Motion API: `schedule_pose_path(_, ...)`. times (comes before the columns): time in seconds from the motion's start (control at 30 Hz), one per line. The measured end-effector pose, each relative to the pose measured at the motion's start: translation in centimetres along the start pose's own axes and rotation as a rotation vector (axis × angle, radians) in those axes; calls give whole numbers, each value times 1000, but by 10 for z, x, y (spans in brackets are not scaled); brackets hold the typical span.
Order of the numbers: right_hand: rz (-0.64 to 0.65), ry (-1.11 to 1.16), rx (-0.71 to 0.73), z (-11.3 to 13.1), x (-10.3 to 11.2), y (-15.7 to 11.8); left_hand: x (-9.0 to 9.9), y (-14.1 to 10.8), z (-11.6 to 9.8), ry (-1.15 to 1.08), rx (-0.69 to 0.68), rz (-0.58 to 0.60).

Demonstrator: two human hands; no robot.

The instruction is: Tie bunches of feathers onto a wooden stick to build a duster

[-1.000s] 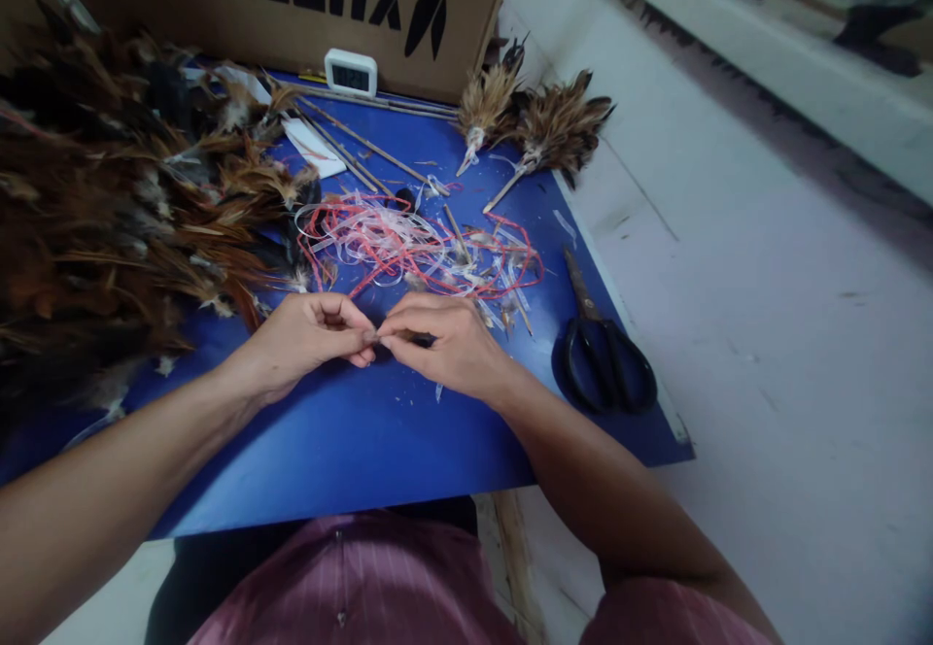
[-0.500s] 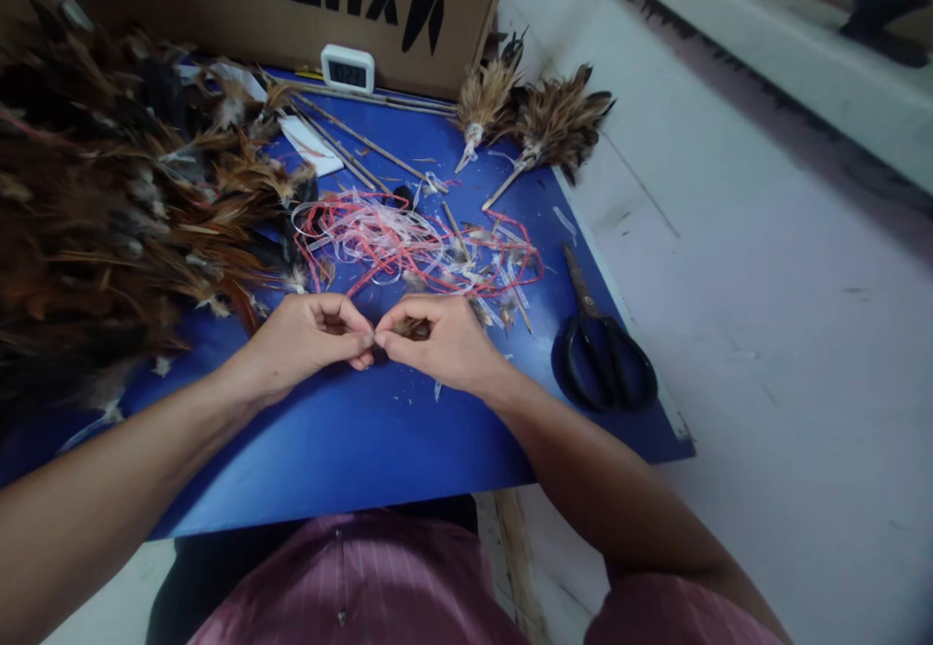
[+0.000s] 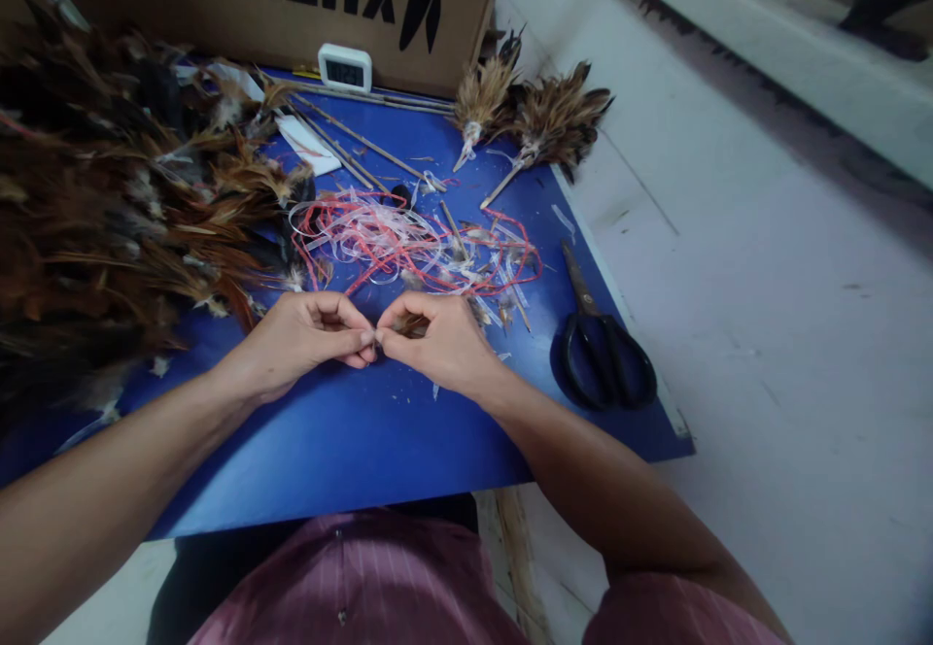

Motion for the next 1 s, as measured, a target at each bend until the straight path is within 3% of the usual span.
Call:
schedule_pose_path(0.4, 6, 59, -33, -5, -5, 0, -2, -2, 3, 149, -133, -59)
schedule_pose_path(0.63, -7, 146, -64, -6, -6, 1, -1, -7, -2, 432, -369, -181)
schedule_pose_path(0.8, 46, 358, -177, -7, -9, 2, -2, -12, -2, 504, -462, -168)
schedule_pose_path(1.0, 79, 637, -366, -5, -8, 4, -5, -14, -10, 403, -489, -216)
Point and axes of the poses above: each hand's wrist, its own y-axis towards the middle knuckle, its own x-axis out of the back of the hand, z = x × y, the point moved 3 cm from there along y, towards the middle knuckle, and after that the axes turned 11 degrees about -y, right-handed, at the moved point
